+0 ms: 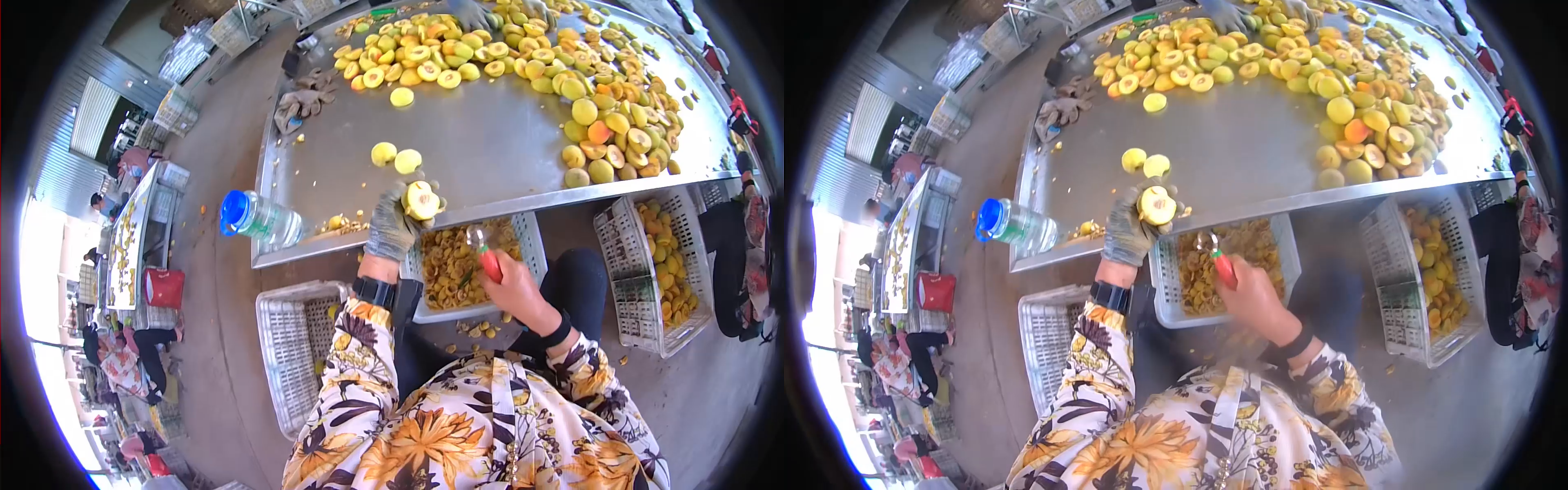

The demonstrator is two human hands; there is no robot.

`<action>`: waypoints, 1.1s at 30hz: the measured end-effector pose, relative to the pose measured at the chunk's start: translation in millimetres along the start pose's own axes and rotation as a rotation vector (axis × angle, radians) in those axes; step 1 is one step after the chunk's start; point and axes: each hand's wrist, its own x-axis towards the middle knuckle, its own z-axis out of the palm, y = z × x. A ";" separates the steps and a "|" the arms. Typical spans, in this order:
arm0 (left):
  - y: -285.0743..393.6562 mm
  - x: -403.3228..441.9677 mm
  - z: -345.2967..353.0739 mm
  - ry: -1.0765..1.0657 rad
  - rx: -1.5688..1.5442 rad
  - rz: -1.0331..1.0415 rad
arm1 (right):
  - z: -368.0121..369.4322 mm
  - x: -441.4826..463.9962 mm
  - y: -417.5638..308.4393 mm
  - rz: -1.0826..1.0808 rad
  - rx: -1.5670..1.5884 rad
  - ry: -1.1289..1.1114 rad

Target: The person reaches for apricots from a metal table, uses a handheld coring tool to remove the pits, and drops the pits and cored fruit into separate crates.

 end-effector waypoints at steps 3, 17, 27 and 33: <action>-12.3 -20.5 -0.1 0.060 -0.175 -0.013 | 11.8 14.5 -14.8 -0.103 0.020 -0.014; -38.0 -37.3 10.4 0.074 0.245 -0.172 | 3.3 32.8 -23.9 -0.163 0.095 -0.129; -64.3 -43.8 -5.1 0.472 0.117 0.087 | 57.2 32.3 -3.4 0.239 0.393 0.094; -44.5 -57.5 15.3 0.394 0.168 0.128 | 35.0 10.4 -33.8 0.027 0.079 -0.056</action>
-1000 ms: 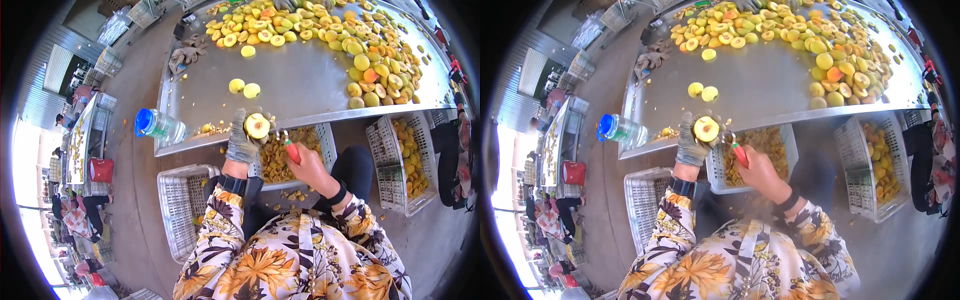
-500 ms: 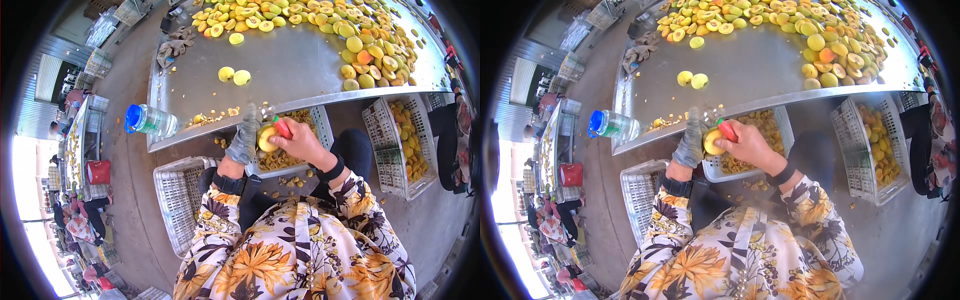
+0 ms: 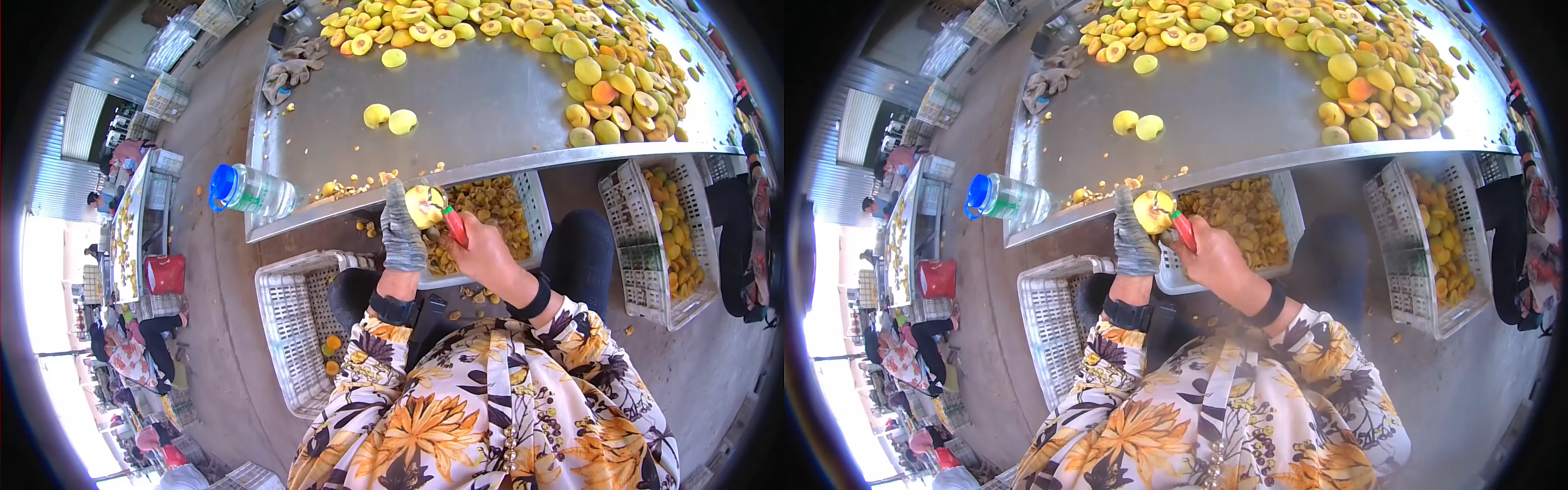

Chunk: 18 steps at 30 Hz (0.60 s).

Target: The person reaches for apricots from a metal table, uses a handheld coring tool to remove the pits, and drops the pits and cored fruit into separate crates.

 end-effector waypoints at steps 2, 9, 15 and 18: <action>-8.6 2.9 0.7 0.048 0.051 0.051 | 0.2 -2.2 1.2 -0.009 -0.018 -0.005; -30.8 7.4 4.8 0.045 0.142 0.265 | -0.9 -10.8 12.3 -0.058 -0.075 -0.001; -40.0 2.7 10.7 -0.014 0.387 0.495 | 4.9 -17.6 17.2 0.016 -0.094 0.038; -33.9 -1.5 15.3 -0.098 0.442 0.509 | 7.9 -24.8 18.0 0.041 -0.077 0.016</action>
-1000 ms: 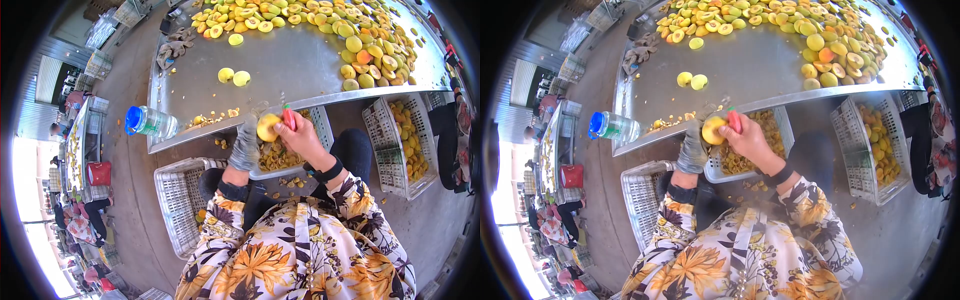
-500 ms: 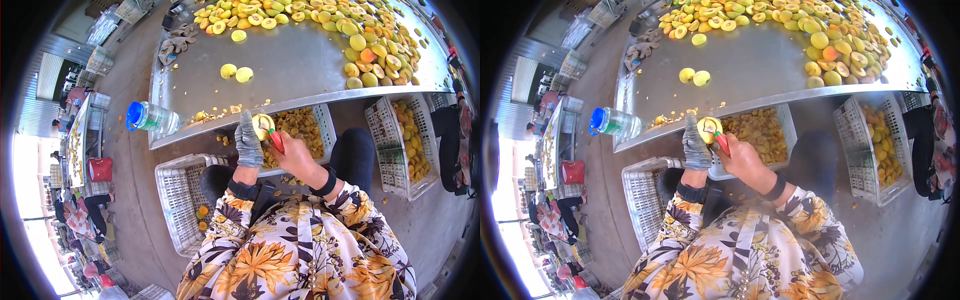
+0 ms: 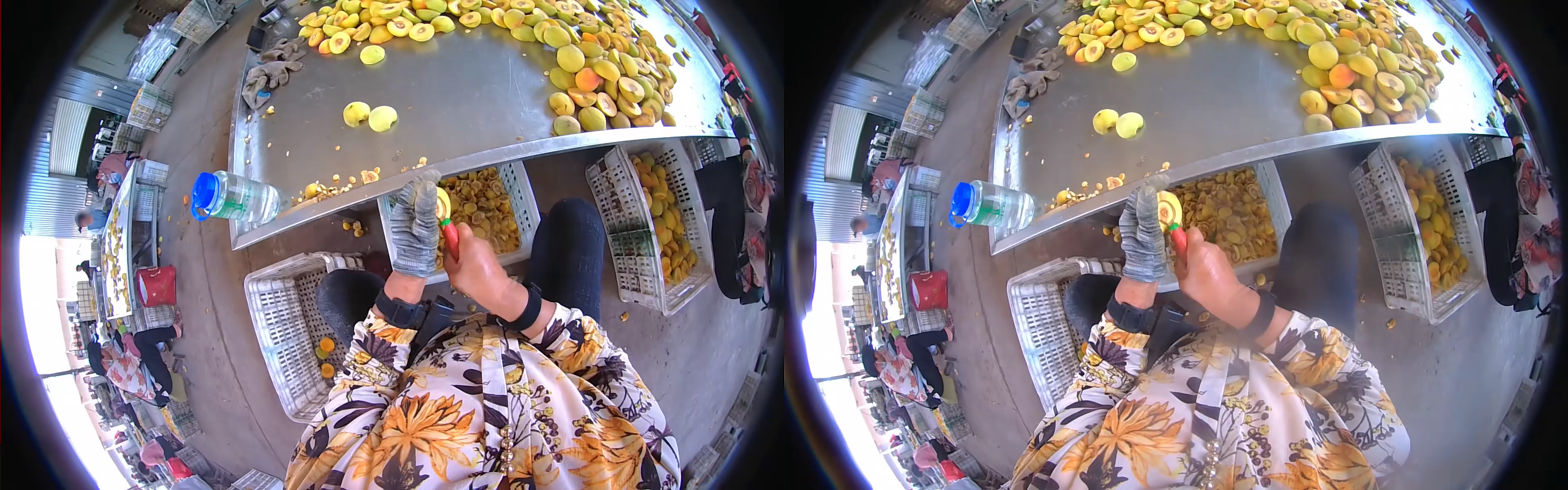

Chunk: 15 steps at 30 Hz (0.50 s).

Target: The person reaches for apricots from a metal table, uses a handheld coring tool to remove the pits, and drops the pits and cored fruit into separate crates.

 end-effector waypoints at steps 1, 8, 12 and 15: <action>3.3 2.1 -1.8 -0.051 -0.054 -0.054 | 1.0 -1.2 0.4 0.003 0.013 -0.038; 0.3 36.3 -31.2 -0.353 -0.290 -0.522 | -3.9 15.2 6.7 -0.128 -0.016 -0.155; -2.4 29.6 -28.8 -0.150 -0.470 -0.631 | -7.2 23.7 0.7 -0.116 0.087 -0.165; -5.3 21.1 -18.0 0.089 -0.468 -0.622 | 2.9 19.1 4.5 -0.101 0.074 -0.096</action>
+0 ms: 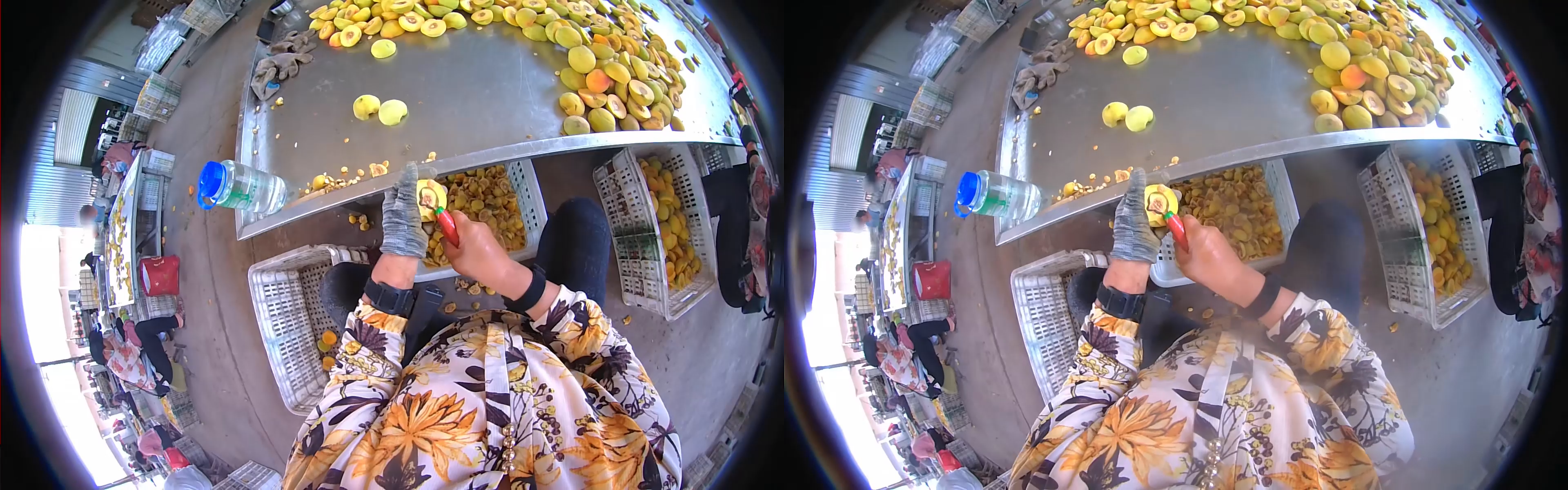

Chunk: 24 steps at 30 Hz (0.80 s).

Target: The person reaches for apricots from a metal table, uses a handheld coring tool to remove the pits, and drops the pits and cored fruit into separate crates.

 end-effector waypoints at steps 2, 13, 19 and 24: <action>-9.5 1.2 -2.7 0.168 -0.051 0.031 | 4.8 -1.8 1.0 0.007 -0.011 0.048; -14.2 -17.4 10.1 -0.078 0.088 0.311 | 9.8 -18.3 -8.4 0.168 0.001 0.094; 29.0 -5.5 1.8 -0.328 0.218 -0.152 | -4.1 -12.9 -5.5 0.047 -0.103 -0.099; 36.2 4.0 -3.8 -0.338 0.230 -0.164 | -1.3 2.7 5.7 -0.057 -0.029 -0.075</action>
